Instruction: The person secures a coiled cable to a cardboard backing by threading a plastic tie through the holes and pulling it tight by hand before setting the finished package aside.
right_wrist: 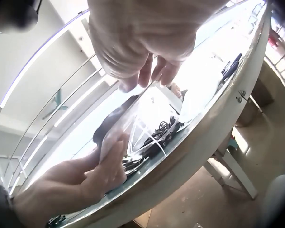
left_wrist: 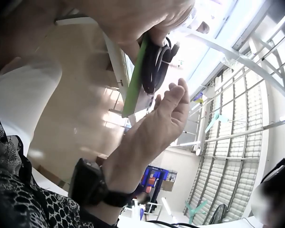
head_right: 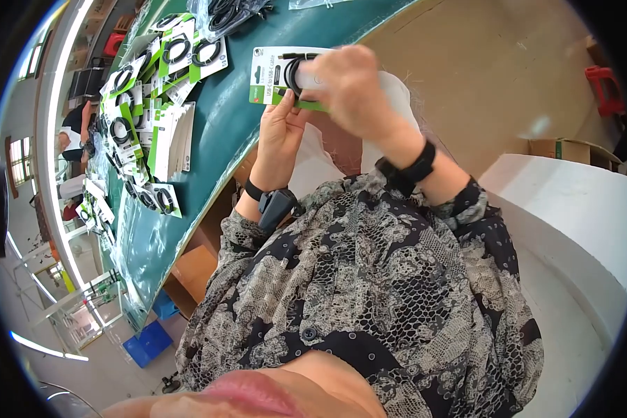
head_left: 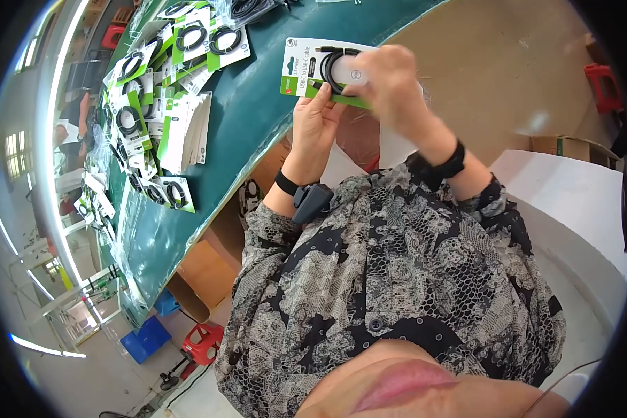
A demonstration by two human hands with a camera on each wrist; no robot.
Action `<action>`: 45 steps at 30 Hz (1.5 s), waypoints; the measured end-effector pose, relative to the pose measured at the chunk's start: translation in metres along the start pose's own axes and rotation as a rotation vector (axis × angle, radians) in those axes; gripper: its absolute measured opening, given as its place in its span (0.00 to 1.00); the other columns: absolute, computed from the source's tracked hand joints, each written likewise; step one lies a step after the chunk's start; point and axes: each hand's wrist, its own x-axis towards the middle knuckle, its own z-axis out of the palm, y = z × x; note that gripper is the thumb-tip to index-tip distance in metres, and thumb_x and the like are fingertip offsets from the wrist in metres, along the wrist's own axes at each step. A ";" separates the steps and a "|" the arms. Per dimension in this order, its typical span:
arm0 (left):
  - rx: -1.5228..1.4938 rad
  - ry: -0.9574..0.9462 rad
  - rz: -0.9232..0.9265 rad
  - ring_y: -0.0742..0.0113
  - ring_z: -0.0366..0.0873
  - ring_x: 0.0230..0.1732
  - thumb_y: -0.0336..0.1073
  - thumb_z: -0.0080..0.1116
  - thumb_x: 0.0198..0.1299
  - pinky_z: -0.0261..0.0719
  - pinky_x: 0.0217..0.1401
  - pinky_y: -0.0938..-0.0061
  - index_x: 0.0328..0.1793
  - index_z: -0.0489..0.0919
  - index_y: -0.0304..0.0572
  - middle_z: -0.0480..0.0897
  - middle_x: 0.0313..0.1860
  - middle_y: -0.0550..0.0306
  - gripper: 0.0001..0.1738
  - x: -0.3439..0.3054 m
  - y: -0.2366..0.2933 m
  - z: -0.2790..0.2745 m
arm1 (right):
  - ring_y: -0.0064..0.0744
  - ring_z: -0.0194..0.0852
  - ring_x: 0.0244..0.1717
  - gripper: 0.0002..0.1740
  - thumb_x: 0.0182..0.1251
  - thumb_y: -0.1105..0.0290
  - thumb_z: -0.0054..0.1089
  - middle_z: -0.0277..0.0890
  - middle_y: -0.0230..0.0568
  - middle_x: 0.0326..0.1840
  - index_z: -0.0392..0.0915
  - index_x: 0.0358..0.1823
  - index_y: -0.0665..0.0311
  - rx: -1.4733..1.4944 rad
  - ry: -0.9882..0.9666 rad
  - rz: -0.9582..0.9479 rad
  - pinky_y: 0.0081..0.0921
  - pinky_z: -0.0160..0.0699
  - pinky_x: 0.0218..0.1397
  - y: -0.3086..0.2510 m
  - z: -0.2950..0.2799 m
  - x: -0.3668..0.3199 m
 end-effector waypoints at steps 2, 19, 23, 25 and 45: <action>-0.020 0.026 0.003 0.63 0.79 0.51 0.25 0.51 0.66 0.81 0.57 0.65 0.52 0.74 0.36 0.80 0.50 0.53 0.09 -0.004 -0.001 0.003 | 0.34 0.69 0.48 0.21 0.50 0.76 0.65 0.76 0.32 0.44 0.77 0.49 0.58 0.164 0.076 0.084 0.33 0.61 0.62 0.027 -0.012 0.012; 0.075 -0.048 -0.042 0.62 0.79 0.53 0.26 0.49 0.67 0.80 0.58 0.61 0.57 0.71 0.35 0.77 0.54 0.52 0.13 -0.013 -0.009 -0.002 | 0.35 0.71 0.48 0.24 0.52 0.76 0.65 0.78 0.33 0.41 0.74 0.54 0.57 0.203 -0.272 -0.007 0.33 0.58 0.62 0.022 -0.002 0.028; 0.058 -0.061 -0.018 0.61 0.79 0.52 0.26 0.49 0.68 0.81 0.57 0.61 0.57 0.71 0.35 0.78 0.54 0.51 0.13 -0.015 -0.014 0.000 | 0.36 0.72 0.44 0.21 0.55 0.72 0.65 0.79 0.31 0.39 0.73 0.51 0.58 0.129 -0.195 -0.098 0.34 0.61 0.57 0.017 -0.002 0.031; 0.060 -0.061 -0.016 0.61 0.79 0.52 0.27 0.49 0.68 0.81 0.57 0.61 0.57 0.71 0.34 0.78 0.54 0.51 0.13 -0.014 -0.010 0.000 | 0.36 0.69 0.48 0.20 0.56 0.72 0.56 0.75 0.33 0.40 0.75 0.52 0.56 0.128 -0.187 -0.164 0.35 0.57 0.60 0.006 -0.019 0.044; 0.090 -0.020 0.053 0.62 0.80 0.51 0.25 0.50 0.66 0.80 0.58 0.63 0.55 0.72 0.33 0.79 0.51 0.52 0.12 -0.003 0.001 0.003 | 0.40 0.72 0.53 0.14 0.62 0.69 0.52 0.78 0.42 0.44 0.74 0.49 0.60 0.307 -0.427 -0.430 0.37 0.57 0.64 0.001 -0.034 0.076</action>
